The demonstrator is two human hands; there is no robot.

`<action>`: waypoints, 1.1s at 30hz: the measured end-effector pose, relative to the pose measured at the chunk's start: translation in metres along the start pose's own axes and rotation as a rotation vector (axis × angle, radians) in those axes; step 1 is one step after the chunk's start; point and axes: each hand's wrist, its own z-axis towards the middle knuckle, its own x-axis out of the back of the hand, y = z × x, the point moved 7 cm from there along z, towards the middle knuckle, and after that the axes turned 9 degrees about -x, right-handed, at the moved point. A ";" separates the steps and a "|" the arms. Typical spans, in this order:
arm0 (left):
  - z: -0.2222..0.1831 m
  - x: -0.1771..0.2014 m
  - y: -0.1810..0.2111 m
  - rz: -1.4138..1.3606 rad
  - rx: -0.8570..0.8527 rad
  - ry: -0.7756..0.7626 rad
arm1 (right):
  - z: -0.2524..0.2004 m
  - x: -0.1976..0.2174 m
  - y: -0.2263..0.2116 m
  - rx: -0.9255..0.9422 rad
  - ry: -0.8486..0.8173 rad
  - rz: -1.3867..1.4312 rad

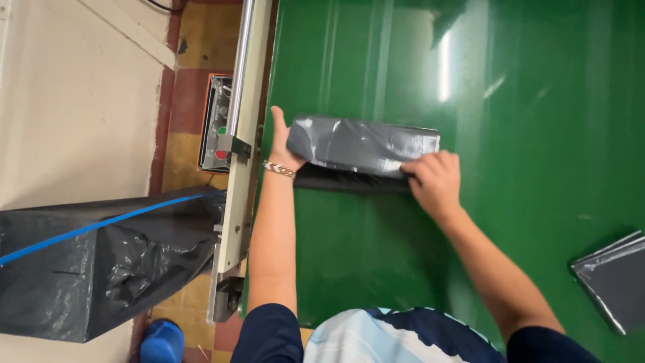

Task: Folding plastic bags and organizing them into a plastic crate.

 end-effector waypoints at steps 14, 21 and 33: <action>-0.144 -0.026 -0.006 2.442 -1.533 -0.453 | -0.050 -0.032 0.001 0.008 -0.021 -0.191; -0.133 -0.019 -0.032 2.514 -1.794 -0.825 | -0.020 -0.011 -0.113 0.245 -0.134 -0.093; -0.141 -0.039 -0.122 1.325 0.482 -0.640 | -0.158 0.016 -0.102 -0.584 -0.389 0.788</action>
